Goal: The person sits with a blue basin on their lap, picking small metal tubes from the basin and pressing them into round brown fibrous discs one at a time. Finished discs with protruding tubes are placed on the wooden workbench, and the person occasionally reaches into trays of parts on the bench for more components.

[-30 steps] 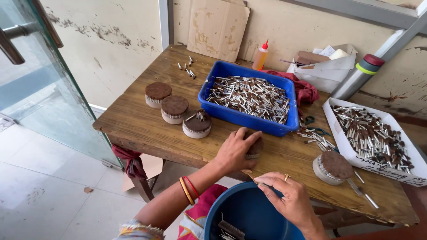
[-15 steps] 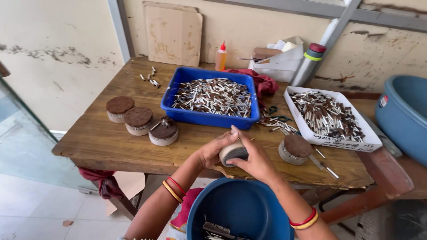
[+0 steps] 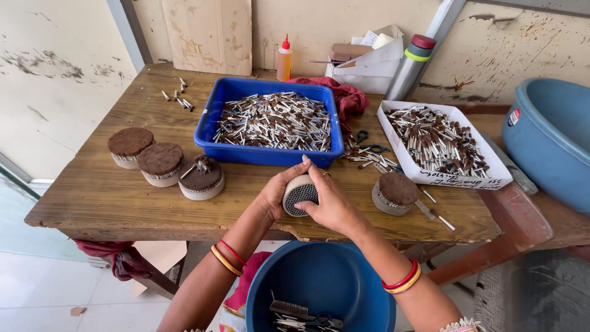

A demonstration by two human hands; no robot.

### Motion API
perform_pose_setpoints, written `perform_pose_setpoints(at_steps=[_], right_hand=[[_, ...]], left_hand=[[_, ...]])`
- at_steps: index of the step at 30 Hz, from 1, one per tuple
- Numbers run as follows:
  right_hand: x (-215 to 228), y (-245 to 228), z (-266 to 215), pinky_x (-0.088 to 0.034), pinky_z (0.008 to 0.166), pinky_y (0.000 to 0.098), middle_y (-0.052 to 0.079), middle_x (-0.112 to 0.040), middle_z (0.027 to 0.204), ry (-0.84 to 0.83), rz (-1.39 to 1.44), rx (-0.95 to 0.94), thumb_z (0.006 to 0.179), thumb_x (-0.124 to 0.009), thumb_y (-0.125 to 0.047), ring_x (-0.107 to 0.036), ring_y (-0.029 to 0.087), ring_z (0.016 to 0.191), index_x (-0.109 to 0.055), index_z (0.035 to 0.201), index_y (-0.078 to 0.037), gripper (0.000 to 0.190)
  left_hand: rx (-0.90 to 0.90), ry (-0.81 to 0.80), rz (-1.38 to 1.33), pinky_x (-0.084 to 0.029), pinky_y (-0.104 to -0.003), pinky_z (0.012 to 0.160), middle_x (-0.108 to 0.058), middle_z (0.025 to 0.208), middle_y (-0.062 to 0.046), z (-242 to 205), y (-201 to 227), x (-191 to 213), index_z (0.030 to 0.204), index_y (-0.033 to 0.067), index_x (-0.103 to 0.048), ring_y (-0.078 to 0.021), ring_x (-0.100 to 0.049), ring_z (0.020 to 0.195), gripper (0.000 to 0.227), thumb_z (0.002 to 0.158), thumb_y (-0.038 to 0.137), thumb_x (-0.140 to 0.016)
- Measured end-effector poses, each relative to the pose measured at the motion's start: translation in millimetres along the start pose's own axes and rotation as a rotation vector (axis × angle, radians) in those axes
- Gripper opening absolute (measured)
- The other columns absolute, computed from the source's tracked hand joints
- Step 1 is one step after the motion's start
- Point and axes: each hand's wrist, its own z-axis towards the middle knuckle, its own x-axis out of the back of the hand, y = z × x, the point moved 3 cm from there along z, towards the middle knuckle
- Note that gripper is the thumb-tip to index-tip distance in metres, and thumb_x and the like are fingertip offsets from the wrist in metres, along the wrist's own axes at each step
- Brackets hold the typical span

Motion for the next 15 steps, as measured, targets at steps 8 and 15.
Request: perform_pose_setpoints(at_steps=[8, 15], right_hand=[[-6, 2, -5, -0.049, 0.100, 0.0442, 0.018, -0.067, 0.125, 0.189, -0.078, -0.090, 0.073, -0.086, -0.008, -0.061, 0.037, 0.119, -0.052, 0.141, -0.010, 0.076], [5, 22, -6, -0.050, 0.096, 0.0426, 0.022, -0.065, 0.127, 0.239, 0.120, 0.215, 0.070, -0.076, 0.005, -0.063, 0.039, 0.117, -0.051, 0.139, -0.002, 0.074]], left_hand=[[-0.044, 0.051, -0.032, -0.061, -0.036, 0.063, -0.072, 0.088, -0.013, 2, -6, -3, 0.105, 0.0038, -0.068, -0.0235, -0.071, 0.072, 0.042, 0.089, 0.042, -0.076], [-0.284, 0.263, 0.106, -0.059, -0.033, 0.071, -0.071, 0.097, -0.010, 6, -6, -7, 0.112, 0.0047, -0.065, -0.0193, -0.070, 0.084, 0.039, 0.088, 0.032, -0.078]])
